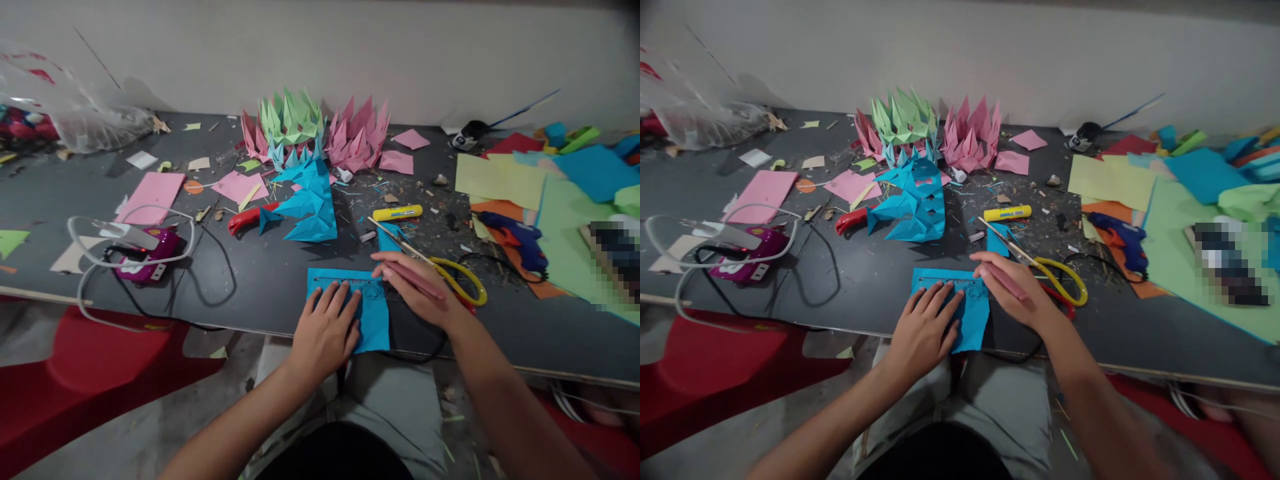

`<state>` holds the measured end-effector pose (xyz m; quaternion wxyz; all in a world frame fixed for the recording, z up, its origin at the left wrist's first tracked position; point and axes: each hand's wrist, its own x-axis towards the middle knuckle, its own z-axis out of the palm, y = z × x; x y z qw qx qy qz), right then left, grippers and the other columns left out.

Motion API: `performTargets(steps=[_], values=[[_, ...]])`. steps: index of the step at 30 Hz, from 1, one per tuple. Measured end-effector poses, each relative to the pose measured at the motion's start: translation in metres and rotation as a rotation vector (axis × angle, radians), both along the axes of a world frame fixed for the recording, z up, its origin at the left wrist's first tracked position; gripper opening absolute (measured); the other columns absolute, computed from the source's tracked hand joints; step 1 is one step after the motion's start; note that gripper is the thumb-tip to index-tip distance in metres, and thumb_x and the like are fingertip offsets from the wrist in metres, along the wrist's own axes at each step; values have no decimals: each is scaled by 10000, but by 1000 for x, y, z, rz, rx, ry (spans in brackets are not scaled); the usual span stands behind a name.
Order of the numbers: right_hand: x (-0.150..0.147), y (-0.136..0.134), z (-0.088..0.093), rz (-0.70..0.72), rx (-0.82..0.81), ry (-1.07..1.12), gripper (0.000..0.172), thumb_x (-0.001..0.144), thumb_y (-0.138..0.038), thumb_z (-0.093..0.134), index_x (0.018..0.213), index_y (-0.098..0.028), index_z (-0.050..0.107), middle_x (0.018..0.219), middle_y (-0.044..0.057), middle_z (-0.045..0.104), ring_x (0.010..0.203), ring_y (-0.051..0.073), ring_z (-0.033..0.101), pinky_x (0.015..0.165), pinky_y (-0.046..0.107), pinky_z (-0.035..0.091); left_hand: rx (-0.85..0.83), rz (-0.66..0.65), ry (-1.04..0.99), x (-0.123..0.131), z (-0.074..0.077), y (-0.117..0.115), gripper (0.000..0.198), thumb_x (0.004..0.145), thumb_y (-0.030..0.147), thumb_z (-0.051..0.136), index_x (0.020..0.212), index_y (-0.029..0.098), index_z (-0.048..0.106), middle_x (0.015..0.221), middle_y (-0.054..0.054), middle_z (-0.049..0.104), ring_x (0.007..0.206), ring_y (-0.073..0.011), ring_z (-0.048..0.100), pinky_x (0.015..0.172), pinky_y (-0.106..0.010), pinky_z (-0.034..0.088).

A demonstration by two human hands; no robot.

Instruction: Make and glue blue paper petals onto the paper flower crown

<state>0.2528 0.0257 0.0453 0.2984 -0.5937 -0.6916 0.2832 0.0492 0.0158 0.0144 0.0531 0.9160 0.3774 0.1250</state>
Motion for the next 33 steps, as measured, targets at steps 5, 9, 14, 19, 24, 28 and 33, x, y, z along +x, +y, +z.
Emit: performTargets(steps=[5,9,14,19,24,28,33], values=[[-9,12,-1,20,-108,52,250,894,-350,433,1075,-238,564,878,19,677,827,173,630,776,301,478,14,-3,-4,-1,-1,-1,403,898,333,381,1271,209,475,1317,-75,509,1210,-238,446,988,-419,360],[-10,11,-14,-31,-162,159,251,891,-371,432,1066,-241,555,860,19,665,817,169,626,752,299,488,15,-9,-5,-1,-3,-1,411,902,342,370,1279,209,464,1326,-75,499,1216,-236,440,990,-419,359],[-8,9,-19,-66,-167,236,258,889,-400,423,1039,-238,556,836,17,652,793,161,618,743,298,498,24,-12,-1,-1,-3,-1,421,904,340,361,1292,204,450,1326,-79,497,1218,-236,437,992,-417,357],[-8,7,-19,-86,-182,262,258,881,-405,440,1041,-238,556,849,18,652,811,162,618,767,304,499,29,-19,3,-1,-3,0,424,906,342,356,1294,201,450,1328,-84,494,1222,-237,431,998,-413,350],[-8,8,-19,-89,-171,278,250,879,-402,446,1032,-238,556,836,15,648,802,161,619,761,302,502,27,-18,3,-1,-4,0,421,907,341,352,1294,204,449,1327,-78,496,1217,-234,437,996,-415,354],[-9,9,-18,-81,-162,260,247,880,-399,443,1029,-239,558,833,14,648,799,161,618,757,301,500,22,-16,4,-1,-3,-1,421,906,338,356,1295,203,448,1326,-78,497,1217,-233,436,998,-412,353],[-9,9,-19,-78,-162,246,251,882,-394,441,1036,-232,554,834,16,647,793,159,617,752,298,498,19,-13,8,-2,-3,-1,423,909,338,350,1301,205,441,1333,-78,489,1227,-233,427,1005,-413,349]])
